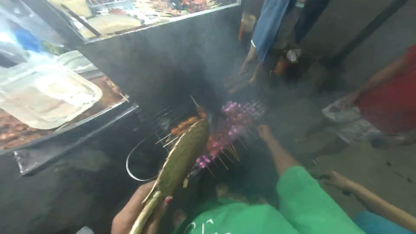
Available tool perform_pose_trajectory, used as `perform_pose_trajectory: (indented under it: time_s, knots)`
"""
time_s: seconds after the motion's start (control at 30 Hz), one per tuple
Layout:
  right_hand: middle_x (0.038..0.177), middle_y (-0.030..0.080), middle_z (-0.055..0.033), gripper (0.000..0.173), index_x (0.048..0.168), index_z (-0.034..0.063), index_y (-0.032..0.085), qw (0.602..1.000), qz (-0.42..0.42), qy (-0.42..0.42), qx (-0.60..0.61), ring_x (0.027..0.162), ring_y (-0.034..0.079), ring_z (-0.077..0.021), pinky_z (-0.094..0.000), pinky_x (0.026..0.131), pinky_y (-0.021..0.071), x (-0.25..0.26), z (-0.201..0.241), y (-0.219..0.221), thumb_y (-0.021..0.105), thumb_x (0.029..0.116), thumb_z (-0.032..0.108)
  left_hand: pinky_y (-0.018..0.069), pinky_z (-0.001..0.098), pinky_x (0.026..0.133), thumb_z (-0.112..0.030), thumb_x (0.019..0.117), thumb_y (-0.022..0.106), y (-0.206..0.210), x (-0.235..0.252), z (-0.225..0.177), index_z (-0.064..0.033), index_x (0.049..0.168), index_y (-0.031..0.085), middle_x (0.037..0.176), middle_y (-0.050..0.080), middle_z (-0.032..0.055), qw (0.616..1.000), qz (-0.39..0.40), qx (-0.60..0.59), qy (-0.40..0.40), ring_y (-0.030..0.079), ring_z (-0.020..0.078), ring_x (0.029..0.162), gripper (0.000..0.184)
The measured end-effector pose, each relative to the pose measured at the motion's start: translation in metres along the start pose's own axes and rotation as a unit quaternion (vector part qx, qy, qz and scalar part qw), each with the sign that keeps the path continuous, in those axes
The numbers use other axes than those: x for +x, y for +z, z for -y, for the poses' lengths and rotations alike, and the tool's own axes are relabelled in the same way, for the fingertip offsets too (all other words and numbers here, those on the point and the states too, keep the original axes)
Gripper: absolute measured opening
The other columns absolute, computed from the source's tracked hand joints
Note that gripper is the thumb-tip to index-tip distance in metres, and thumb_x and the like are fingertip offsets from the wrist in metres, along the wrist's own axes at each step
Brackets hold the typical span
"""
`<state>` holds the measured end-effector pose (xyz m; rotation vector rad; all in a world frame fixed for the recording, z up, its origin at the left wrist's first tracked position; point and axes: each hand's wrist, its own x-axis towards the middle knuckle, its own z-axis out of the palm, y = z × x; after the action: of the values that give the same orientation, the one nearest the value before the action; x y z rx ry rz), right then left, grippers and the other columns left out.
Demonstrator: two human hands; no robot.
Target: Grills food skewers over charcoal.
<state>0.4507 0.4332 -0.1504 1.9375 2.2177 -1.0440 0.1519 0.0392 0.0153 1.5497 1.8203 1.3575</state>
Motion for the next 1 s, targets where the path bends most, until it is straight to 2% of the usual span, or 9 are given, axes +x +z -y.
perform_pose_trajectory:
  time_s: [0.17,0.3,0.4,0.47,0.5,0.6,0.73,0.87,1.0]
  knots:
    - [0.141,0.060,-0.0244,0.035,0.139,-0.0022,0.059,0.999,-0.009,0.019,0.031,0.131,0.059,-0.0356,-0.0503,0.112,0.0453,0.001,0.005,0.003,0.047,0.1088,0.013,0.0561,0.0171,0.087,-0.029,0.0955,0.070,-0.011,-0.002,0.010,-0.0069,0.128,0.062,0.114,0.070,-0.0032,1.000,-0.019,-0.025,0.004,0.064,-0.0050,0.098,0.040]
    - [0.141,0.059,-0.0254,0.040,0.142,-0.0018,0.056,0.997,-0.030,0.024,0.067,0.130,0.059,-0.0366,-0.0503,0.111,0.0470,-0.013,0.004,0.007,0.054,0.1054,0.014,0.0546,0.0124,0.074,-0.022,0.1006,0.061,-0.046,0.004,-0.007,-0.0292,0.123,0.068,0.105,0.071,-0.0218,0.976,-0.130,-0.176,-0.001,0.065,-0.0080,0.087,0.025]
    - [0.147,0.053,-0.0276,0.043,0.145,-0.0035,0.052,0.991,-0.094,0.031,0.095,0.138,0.053,-0.0381,-0.0500,0.115,0.0424,-0.048,0.004,0.011,0.055,0.1061,0.015,0.0537,0.0175,0.090,-0.016,0.1036,0.055,-0.058,0.002,0.015,-0.0242,0.131,0.063,0.123,0.066,-0.0184,0.969,-0.176,-0.119,0.126,0.062,-0.0053,0.106,0.030]
    - [0.151,0.049,-0.0284,0.046,0.147,-0.0051,0.048,0.986,-0.125,0.048,0.100,0.141,0.049,-0.0393,-0.0507,0.118,0.0399,-0.081,0.001,0.024,0.054,0.1070,0.016,0.0551,0.0124,0.070,-0.018,0.1013,0.057,-0.039,-0.007,0.019,-0.0268,0.111,0.073,0.101,0.073,-0.0162,0.968,-0.116,-0.217,0.051,0.065,-0.0078,0.082,0.021]
    - [0.149,0.050,-0.0283,0.047,0.148,-0.0043,0.048,0.985,-0.129,0.060,0.103,0.139,0.051,-0.0397,-0.0523,0.116,0.0417,-0.103,0.002,0.034,0.053,0.1076,0.018,0.0571,0.0163,0.064,-0.013,0.0969,0.058,-0.031,-0.014,0.016,-0.0170,0.103,0.074,0.090,0.074,-0.0065,0.971,-0.046,-0.233,-0.009,0.067,-0.0017,0.073,0.017]
    - [0.138,0.061,-0.0270,0.041,0.141,-0.0032,0.056,0.978,-0.127,0.102,0.129,0.128,0.060,-0.0393,-0.0548,0.109,0.0479,-0.178,0.005,0.090,0.056,0.1057,0.017,0.0580,0.0304,0.088,-0.011,0.0930,0.064,-0.053,-0.024,0.046,0.0042,0.120,0.065,0.108,0.072,0.0125,0.989,0.123,-0.017,0.076,0.070,0.0130,0.095,0.031]
    - [0.132,0.064,-0.0261,0.038,0.134,-0.0040,0.061,0.973,-0.064,0.149,0.163,0.122,0.064,-0.0371,-0.0516,0.106,0.0515,-0.284,0.009,0.194,0.064,0.1016,0.016,0.0529,0.0586,0.093,-0.001,0.0901,0.060,-0.093,-0.016,0.100,0.0124,0.114,0.066,0.112,0.067,0.0323,0.964,-0.061,0.188,0.177,0.067,0.0475,0.105,0.028]
    - [0.133,0.064,-0.0267,0.039,0.133,-0.0038,0.063,0.975,0.048,0.194,0.100,0.126,0.061,-0.0397,-0.0540,0.110,0.0470,-0.372,0.013,0.280,0.064,0.1017,0.019,0.0587,0.0352,0.085,-0.006,0.0909,0.067,-0.110,-0.048,0.061,0.0038,0.128,0.059,0.112,0.069,0.0153,0.971,0.202,-0.032,0.123,0.069,0.0172,0.095,0.039]
    - [0.138,0.062,-0.0238,0.050,0.138,-0.0005,0.060,0.965,0.036,0.206,0.160,0.129,0.060,-0.0365,-0.0534,0.111,0.0471,-0.411,-0.074,0.399,0.071,0.0964,0.024,0.0530,0.0455,0.100,-0.005,0.0959,0.058,-0.125,-0.026,0.076,-0.0007,0.149,0.048,0.136,0.060,0.0237,0.981,0.079,0.047,0.171,0.064,0.0296,0.118,0.054]
